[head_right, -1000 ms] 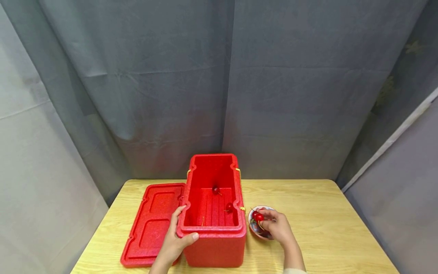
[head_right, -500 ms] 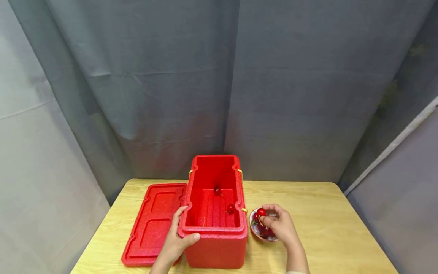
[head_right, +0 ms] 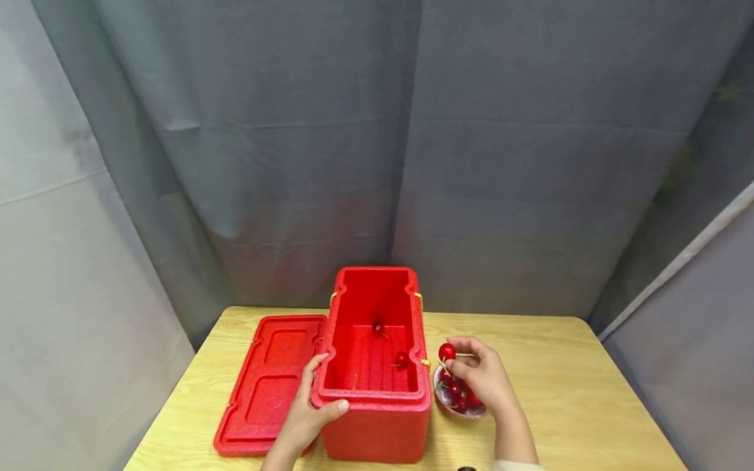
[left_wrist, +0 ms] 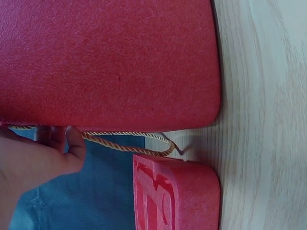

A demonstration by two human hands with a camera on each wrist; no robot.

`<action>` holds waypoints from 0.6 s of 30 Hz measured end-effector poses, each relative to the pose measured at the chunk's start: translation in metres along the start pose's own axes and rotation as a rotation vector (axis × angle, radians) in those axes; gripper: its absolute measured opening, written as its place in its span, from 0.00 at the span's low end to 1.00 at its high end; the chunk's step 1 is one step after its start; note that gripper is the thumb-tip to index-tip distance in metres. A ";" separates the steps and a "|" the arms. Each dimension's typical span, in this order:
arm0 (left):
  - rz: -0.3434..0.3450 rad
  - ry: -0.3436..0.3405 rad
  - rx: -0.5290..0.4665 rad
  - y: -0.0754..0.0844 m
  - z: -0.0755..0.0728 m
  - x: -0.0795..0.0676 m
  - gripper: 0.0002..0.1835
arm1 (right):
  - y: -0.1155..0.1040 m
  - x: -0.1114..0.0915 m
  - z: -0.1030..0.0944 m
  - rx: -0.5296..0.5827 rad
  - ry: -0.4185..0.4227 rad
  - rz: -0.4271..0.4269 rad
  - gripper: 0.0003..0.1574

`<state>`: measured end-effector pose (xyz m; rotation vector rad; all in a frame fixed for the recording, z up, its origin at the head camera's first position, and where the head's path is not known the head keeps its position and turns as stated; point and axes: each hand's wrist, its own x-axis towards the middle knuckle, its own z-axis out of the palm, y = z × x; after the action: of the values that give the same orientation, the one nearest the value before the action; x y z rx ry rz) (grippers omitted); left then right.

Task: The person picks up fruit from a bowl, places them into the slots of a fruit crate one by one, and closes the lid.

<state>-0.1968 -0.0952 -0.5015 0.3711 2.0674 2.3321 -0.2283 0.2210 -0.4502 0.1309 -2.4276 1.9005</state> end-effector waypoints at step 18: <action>-0.003 -0.013 0.115 -0.001 -0.004 0.002 0.44 | -0.043 0.005 0.012 0.016 -0.078 -0.051 0.23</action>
<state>-0.1998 -0.0985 -0.5027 0.3825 2.2005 2.2089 -0.2289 0.1986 -0.4112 0.2692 -2.4326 1.9293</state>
